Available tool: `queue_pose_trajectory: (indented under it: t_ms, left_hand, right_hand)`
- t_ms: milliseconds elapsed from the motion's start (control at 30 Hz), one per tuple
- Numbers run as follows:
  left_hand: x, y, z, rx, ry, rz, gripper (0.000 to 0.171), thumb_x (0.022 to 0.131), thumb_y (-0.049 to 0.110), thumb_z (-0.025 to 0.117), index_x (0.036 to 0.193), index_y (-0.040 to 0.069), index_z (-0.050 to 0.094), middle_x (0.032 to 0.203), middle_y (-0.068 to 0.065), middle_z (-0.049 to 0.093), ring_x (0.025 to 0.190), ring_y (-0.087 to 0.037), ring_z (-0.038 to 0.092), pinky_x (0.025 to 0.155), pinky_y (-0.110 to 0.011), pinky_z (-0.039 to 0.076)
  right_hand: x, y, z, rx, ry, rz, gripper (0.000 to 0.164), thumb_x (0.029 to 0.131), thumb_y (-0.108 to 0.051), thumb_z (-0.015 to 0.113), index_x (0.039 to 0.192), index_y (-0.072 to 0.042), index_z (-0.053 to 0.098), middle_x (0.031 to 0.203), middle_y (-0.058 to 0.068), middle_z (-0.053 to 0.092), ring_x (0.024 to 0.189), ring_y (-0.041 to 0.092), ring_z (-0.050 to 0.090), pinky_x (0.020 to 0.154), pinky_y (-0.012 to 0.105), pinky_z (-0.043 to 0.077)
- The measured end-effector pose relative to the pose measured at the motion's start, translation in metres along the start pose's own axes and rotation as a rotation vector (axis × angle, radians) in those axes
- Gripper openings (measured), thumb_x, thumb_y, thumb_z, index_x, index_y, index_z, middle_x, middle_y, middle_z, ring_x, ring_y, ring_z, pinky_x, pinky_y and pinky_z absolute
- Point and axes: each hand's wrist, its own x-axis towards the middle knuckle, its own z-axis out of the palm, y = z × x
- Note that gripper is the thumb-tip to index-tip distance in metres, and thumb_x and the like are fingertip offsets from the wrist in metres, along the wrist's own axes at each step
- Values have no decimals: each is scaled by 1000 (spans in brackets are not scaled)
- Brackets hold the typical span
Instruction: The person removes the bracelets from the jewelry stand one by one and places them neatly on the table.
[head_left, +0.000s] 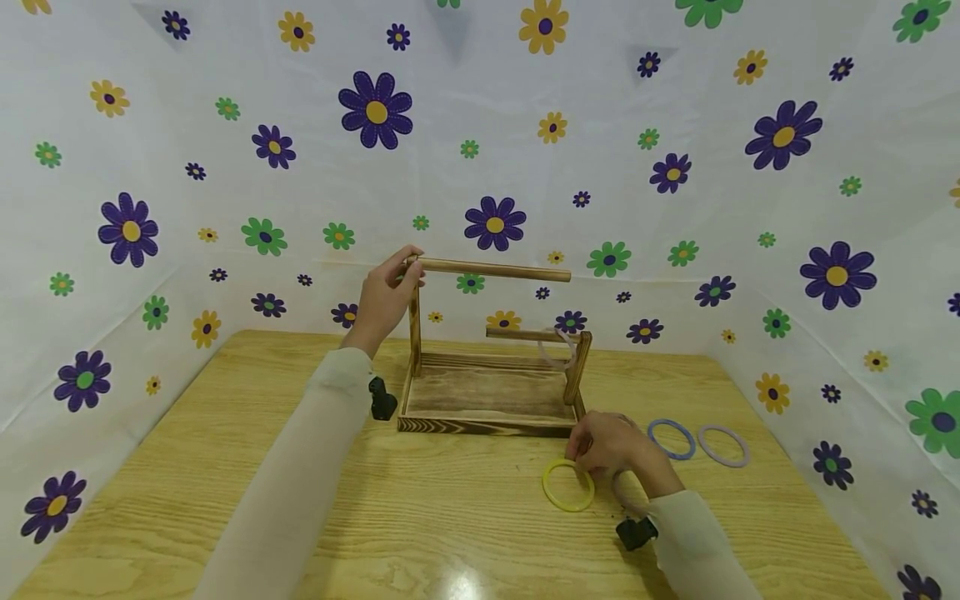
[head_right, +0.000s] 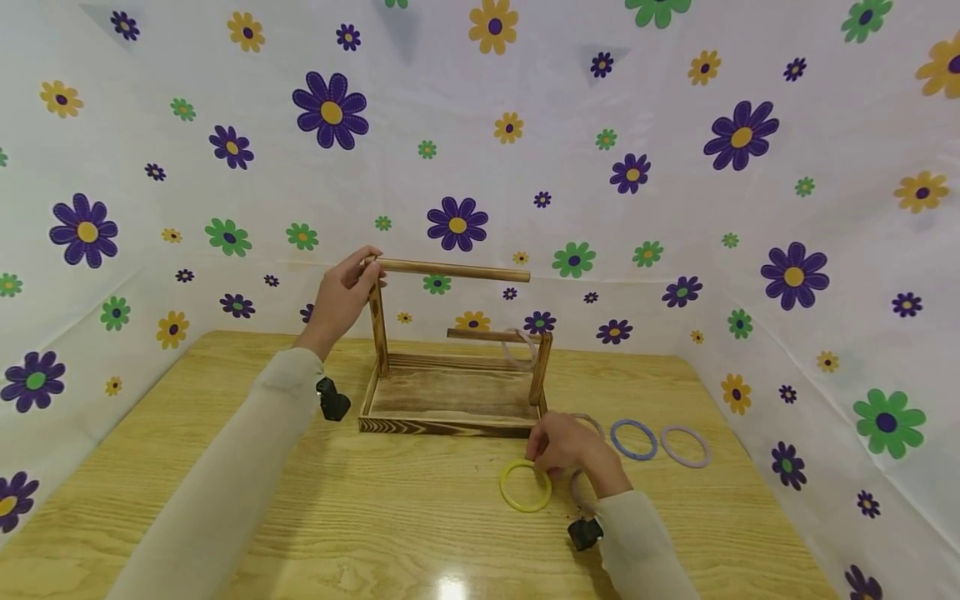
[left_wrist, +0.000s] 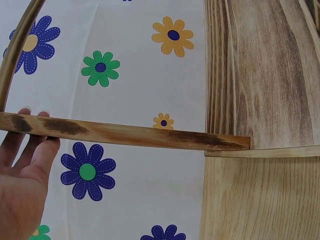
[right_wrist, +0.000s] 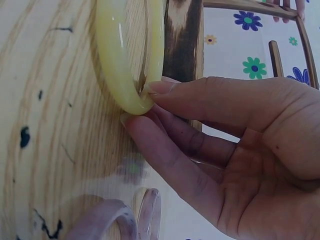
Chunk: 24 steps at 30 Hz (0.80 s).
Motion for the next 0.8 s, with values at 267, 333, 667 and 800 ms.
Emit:
queue_pose_trajectory:
  t_ms: [267,333,667,800]
  left_hand:
    - [-1,0,1,-1,5,2,39,111,32,49,143,13,58,125,-24,67,113,-34,70,97,-42,58]
    - [-2,0,1,-3,4,1,39,111,32,49,143,13,58,126,-24,67,114,-36,70,97,-42,58]
    - [-2,0,0,-8,3,-3,39,111,33,49,143,13,57,126,-24,66,115,-38,69,98,-45,57]
    - [-2,1,1,3,5,-9,40,111,34,48,144,14,57,126,-23,67,113,-31,70,98,-43,57]
  right_hand:
    - [-1,-2,0,52,-10,39,13,80,2,79,83,-11,77,76,-1,71,61,13,66,57,29,59]
    - [-1,-3,0,55,-8,46,13,80,2,79,83,-11,77,76,-1,71,61,13,66,57,30,59]
    - [-1,-3,-1,40,-7,49,14,78,2,80,82,-12,77,75,-1,71,61,13,66,56,30,58]
    - [-1,-2,0,46,-11,42,14,78,2,79,83,-11,77,75,-1,70,61,13,64,56,29,57]
